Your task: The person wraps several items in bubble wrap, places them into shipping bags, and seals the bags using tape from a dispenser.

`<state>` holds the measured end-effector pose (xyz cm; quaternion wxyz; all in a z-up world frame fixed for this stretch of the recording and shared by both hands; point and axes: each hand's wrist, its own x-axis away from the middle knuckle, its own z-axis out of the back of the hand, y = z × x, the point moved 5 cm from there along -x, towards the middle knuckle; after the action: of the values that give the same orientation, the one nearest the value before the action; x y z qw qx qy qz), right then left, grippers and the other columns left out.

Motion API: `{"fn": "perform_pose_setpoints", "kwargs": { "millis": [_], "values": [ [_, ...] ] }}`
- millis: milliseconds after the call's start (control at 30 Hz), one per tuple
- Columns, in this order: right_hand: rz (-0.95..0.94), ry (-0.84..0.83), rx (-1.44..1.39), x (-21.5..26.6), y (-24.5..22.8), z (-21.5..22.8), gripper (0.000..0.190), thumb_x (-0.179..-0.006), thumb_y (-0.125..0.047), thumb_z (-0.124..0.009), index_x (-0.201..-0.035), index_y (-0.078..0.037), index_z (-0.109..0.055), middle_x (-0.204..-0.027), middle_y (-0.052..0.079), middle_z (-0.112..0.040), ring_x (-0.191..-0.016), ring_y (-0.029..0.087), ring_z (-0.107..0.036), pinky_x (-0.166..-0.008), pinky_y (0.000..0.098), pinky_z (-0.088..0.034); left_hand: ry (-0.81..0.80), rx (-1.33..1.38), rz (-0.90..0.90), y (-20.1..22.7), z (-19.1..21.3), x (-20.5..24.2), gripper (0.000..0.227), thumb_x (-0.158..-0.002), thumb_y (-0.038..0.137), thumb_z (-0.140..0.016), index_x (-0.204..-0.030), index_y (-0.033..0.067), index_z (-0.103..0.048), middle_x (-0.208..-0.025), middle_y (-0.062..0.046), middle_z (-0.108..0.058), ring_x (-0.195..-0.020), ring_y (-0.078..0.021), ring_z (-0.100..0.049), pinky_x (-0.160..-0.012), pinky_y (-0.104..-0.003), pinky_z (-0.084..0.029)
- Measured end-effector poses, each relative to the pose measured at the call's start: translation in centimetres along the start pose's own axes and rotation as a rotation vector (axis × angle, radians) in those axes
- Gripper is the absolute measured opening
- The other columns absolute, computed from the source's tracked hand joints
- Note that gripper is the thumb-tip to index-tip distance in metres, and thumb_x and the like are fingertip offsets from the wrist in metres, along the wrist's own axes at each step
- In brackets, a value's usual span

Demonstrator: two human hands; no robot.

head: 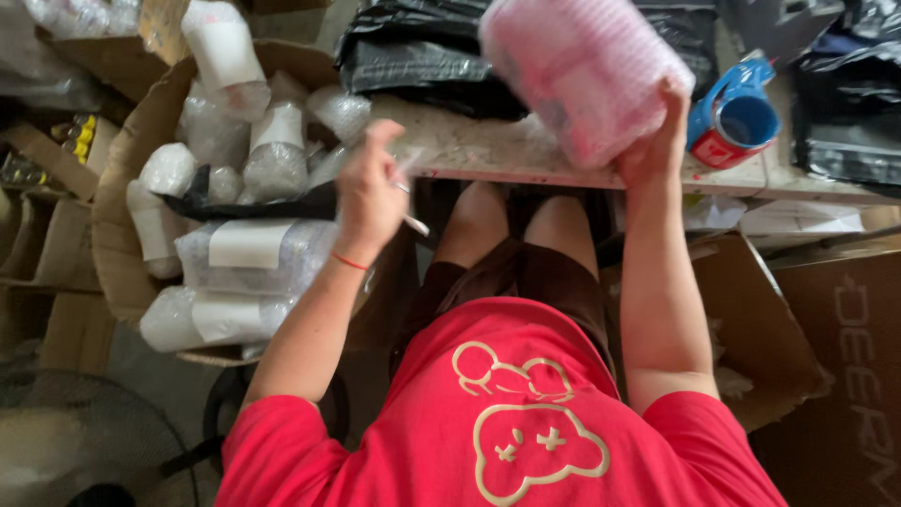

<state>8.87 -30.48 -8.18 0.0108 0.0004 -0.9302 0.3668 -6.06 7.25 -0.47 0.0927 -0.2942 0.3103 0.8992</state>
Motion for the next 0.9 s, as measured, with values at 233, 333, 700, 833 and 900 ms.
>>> {"fn": "perform_pose_setpoints", "kwargs": {
  "millis": [233,333,700,833,900],
  "values": [
    [0.035,-0.026,0.025,0.0,0.6,0.5,0.077,-0.085,-0.036,-0.079,-0.147,-0.004,-0.044,-0.146,0.016,-0.053,-0.140,0.036,-0.053,-0.122,0.0542,-0.046,0.196,-0.470,-0.185,-2.5,0.5,1.0,0.052,-0.085,-0.007,-0.063,-0.136,0.0031,-0.057,-0.095,-0.008,-0.060,-0.089,-0.0280,-0.060,-0.078,-0.042,-0.052],
    [0.009,-0.075,-0.013,0.2,0.6,0.5,0.078,-0.086,-0.037,-0.077,-0.148,-0.004,-0.043,-0.148,0.015,-0.053,-0.141,0.035,-0.053,-0.123,0.0516,-0.046,0.096,-0.531,-0.214,-2.8,-1.5,2.0,0.038,-0.089,0.000,-0.064,-0.128,0.0028,-0.065,-0.091,-0.008,-0.056,-0.083,-0.0263,-0.058,-0.074,-0.038,-0.053],
    [0.042,-0.076,0.009,0.7,0.5,0.4,0.077,-0.088,-0.035,-0.076,-0.149,-0.003,-0.040,-0.149,0.017,-0.052,-0.142,0.035,-0.053,-0.123,0.0523,-0.048,-0.053,-0.665,-0.184,-3.7,-3.9,3.8,0.039,-0.092,0.006,-0.062,-0.130,0.0005,-0.064,-0.099,-0.008,-0.058,-0.090,-0.0252,-0.060,-0.075,-0.036,-0.054],
    [0.023,-0.083,-0.030,0.8,0.7,0.4,0.079,-0.088,-0.035,-0.075,-0.150,-0.003,-0.039,-0.149,0.016,-0.052,-0.142,0.035,-0.053,-0.124,0.0522,-0.046,-0.084,-0.669,-0.172,-3.6,-4.7,3.6,0.045,-0.094,0.007,-0.061,-0.139,-0.0002,-0.059,-0.098,-0.009,-0.060,-0.090,-0.0254,-0.062,-0.074,-0.036,-0.054],
    [0.032,-0.080,-0.025,0.8,0.6,0.5,0.080,-0.087,-0.036,-0.075,-0.151,-0.004,-0.038,-0.150,0.017,-0.052,-0.143,0.035,-0.052,-0.125,0.0521,-0.046,-0.184,-0.555,-0.076,-3.4,-4.9,2.6,0.056,-0.095,0.017,-0.069,-0.147,0.0015,-0.053,-0.095,-0.009,-0.061,-0.088,-0.0281,-0.063,-0.075,-0.042,-0.054]
  ]
}}
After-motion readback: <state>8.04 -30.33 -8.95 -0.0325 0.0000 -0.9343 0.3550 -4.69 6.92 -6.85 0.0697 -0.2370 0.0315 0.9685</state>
